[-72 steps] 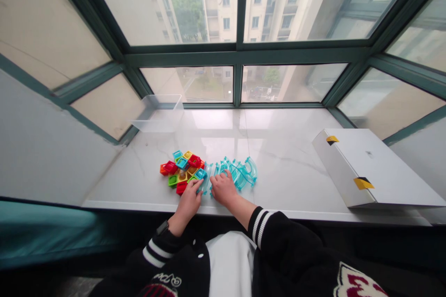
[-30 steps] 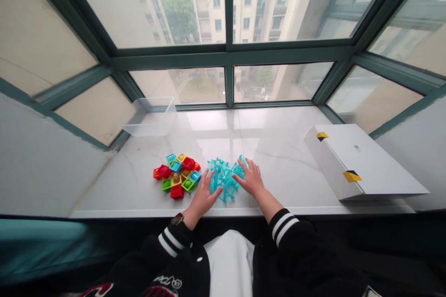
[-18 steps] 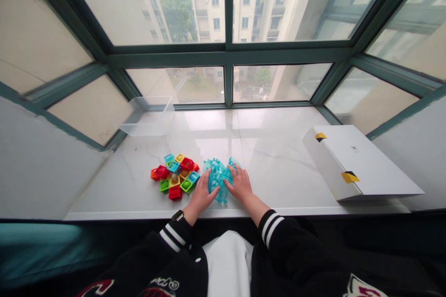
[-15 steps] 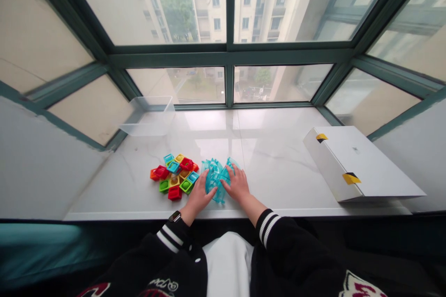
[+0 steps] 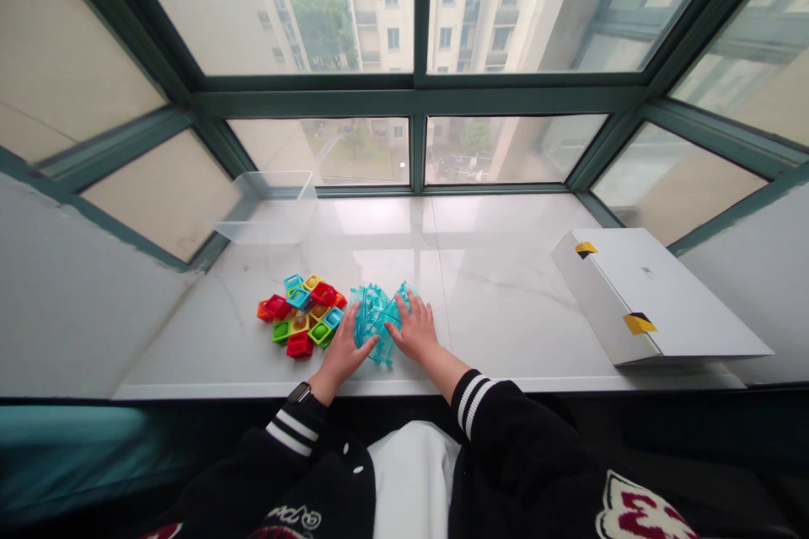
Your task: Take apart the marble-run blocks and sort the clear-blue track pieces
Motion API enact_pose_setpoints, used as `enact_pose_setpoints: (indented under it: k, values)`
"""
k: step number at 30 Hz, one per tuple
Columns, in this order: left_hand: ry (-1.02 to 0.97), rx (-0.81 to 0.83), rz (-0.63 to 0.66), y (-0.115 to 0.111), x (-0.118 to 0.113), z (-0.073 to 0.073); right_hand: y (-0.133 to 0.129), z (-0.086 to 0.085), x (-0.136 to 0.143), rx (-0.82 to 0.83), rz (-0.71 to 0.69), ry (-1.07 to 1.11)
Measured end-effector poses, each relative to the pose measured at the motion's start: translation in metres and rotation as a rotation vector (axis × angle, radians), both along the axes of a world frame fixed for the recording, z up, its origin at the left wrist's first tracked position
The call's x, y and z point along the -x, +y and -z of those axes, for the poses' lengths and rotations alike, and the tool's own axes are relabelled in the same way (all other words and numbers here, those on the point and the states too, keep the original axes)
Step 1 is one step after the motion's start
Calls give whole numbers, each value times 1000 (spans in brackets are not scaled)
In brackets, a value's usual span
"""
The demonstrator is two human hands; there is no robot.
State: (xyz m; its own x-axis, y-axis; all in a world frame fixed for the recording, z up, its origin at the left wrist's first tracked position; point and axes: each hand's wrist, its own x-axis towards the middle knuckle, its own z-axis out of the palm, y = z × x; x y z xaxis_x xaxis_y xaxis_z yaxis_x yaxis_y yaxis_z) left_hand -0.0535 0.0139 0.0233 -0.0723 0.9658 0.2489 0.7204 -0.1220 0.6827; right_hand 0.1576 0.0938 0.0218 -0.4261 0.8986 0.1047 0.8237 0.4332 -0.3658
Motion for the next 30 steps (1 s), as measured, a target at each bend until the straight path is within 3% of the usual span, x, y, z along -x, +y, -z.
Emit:
enact_pose_setpoints:
  k: [7,12,16,21,30]
  values:
    - [8,-11,-24,-5,-3,-1,1,-1,-75,-91,-72,158]
    - [16,-50,-48,-8,-2,-3,-9,20,-148,-119,50,175]
    - [1,-170,-101,-29,4,7,-24,38,-188,-134,92,186]
    - [-14,-251,-259,-46,8,26,-35,38,-184,-187,74,176]
    - [45,-216,-241,-38,8,29,-44,22,-152,-211,-35,179]
